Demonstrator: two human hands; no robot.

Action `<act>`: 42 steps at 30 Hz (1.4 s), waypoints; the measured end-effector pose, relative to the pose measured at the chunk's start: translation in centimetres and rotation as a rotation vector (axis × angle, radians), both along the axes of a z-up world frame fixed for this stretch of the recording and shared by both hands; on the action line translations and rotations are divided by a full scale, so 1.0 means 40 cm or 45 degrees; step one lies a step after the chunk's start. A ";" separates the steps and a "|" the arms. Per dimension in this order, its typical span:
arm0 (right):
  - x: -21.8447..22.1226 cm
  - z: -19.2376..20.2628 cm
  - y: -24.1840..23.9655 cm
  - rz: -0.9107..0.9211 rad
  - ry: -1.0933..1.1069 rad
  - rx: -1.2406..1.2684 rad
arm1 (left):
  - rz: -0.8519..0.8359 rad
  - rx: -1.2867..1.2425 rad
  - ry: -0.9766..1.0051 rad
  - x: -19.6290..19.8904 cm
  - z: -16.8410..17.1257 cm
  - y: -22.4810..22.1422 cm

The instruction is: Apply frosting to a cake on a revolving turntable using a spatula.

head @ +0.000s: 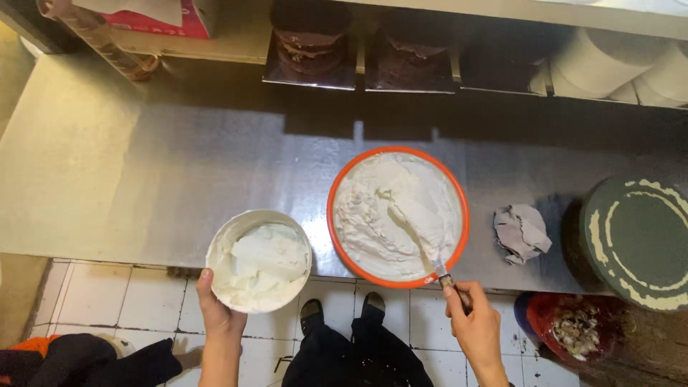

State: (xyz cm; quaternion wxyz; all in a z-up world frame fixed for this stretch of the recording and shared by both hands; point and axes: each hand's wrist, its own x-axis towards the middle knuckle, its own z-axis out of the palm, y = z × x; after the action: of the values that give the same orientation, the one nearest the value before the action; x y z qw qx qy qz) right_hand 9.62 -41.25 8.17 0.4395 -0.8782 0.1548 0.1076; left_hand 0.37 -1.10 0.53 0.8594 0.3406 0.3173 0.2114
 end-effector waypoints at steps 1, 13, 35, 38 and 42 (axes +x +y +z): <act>-0.005 -0.001 -0.009 -0.004 0.000 -0.001 | -0.004 -0.001 0.000 0.004 -0.008 0.001; -0.026 0.153 -0.082 0.402 -0.618 -0.642 | 0.035 -0.048 -0.028 0.059 -0.151 -0.005; -0.020 0.274 0.050 0.689 -0.523 -0.986 | 0.000 -0.178 -0.029 0.024 -0.091 -0.025; -0.034 0.115 0.057 0.411 -0.560 -0.714 | 0.034 -0.185 -0.036 0.013 -0.104 -0.010; -0.044 -0.025 0.206 0.341 -0.356 -0.614 | 0.060 -0.134 -0.109 0.014 -0.085 0.009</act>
State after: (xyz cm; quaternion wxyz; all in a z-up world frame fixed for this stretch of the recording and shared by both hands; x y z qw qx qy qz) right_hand 7.88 -33.01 7.18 0.2175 -0.9760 -0.0033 0.0031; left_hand 0.94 -0.74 -2.89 0.8836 0.2783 0.2989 0.2289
